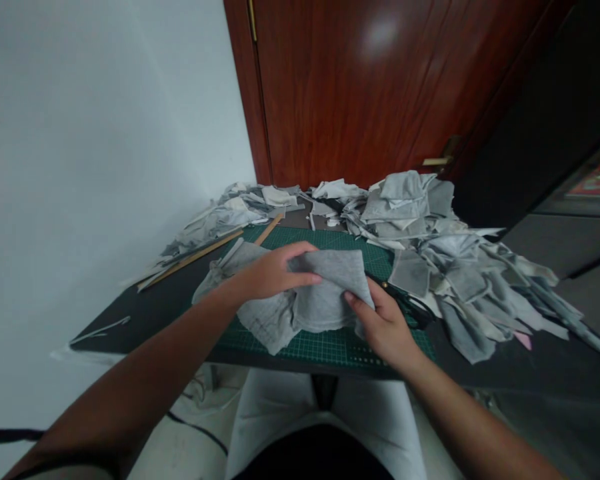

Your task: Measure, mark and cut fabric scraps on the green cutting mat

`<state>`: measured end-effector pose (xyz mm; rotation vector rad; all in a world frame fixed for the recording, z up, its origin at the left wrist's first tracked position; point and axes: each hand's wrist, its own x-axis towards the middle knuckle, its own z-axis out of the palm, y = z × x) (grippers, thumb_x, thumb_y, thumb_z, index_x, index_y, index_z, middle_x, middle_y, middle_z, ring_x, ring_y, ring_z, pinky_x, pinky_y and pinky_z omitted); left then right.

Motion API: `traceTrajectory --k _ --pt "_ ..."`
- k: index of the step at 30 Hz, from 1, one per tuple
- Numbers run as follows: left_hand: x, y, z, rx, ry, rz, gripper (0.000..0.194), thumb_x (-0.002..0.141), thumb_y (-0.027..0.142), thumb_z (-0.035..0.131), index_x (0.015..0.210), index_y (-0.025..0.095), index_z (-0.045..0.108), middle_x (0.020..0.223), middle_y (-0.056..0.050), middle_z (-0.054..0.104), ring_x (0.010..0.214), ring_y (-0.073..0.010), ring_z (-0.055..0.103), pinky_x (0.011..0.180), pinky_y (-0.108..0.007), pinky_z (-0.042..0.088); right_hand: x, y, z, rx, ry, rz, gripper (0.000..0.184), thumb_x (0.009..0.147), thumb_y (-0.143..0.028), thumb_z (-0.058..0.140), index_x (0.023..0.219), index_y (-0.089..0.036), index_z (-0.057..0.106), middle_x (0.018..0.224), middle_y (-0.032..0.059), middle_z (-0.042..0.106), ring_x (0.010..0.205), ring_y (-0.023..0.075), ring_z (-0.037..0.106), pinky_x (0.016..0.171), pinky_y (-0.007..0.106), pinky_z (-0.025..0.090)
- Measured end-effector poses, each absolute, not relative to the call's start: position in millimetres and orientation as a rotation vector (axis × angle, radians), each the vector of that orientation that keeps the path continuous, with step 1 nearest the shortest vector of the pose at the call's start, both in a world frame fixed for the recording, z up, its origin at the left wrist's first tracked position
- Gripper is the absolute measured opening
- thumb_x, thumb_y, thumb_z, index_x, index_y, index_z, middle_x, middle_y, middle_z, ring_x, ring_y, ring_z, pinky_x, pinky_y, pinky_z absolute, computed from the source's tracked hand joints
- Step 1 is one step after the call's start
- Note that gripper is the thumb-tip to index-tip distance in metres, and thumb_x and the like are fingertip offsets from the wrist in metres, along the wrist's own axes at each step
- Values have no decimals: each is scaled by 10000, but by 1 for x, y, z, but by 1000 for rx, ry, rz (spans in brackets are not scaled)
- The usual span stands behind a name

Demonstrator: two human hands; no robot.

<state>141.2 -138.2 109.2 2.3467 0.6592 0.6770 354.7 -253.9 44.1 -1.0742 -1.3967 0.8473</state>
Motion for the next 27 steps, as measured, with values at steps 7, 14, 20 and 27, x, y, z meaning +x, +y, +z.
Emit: traceTrajectory --k 7,14,20,27 --pt "140 -159 117 2480 794 728 155 876 345 641 875 203 578 844 24 590 840 -171 579 785 -287 441 353 -278 44 -1077 -1456 779 439 988 -519 565 1348 -276 628 1311 57 685 1197 267 631 1016 405 522" --pt "136 -171 149 2473 625 485 138 910 341 555 960 216 583 848 23 618 798 -161 594 742 -263 454 373 -266 79 -880 -1671 752 512 937 -567 624 1390 -329 592 1476 57 559 1408 292 471 1145 486 408" --pt "138 -170 179 2607 777 594 145 845 342 608 930 238 660 886 12 682 853 -186 639 796 -283 485 379 -249 92 -910 -1828 1183 386 873 -561 723 907 -187 631 828 -8 608 773 144 554 724 274 473" --pt "122 -161 199 2457 995 329 327 761 399 755 1060 271 716 781 11 657 696 -196 655 647 -276 491 411 -250 114 -1118 -1831 1007 341 864 -496 750 924 -170 668 792 -18 596 690 108 507 593 209 375"
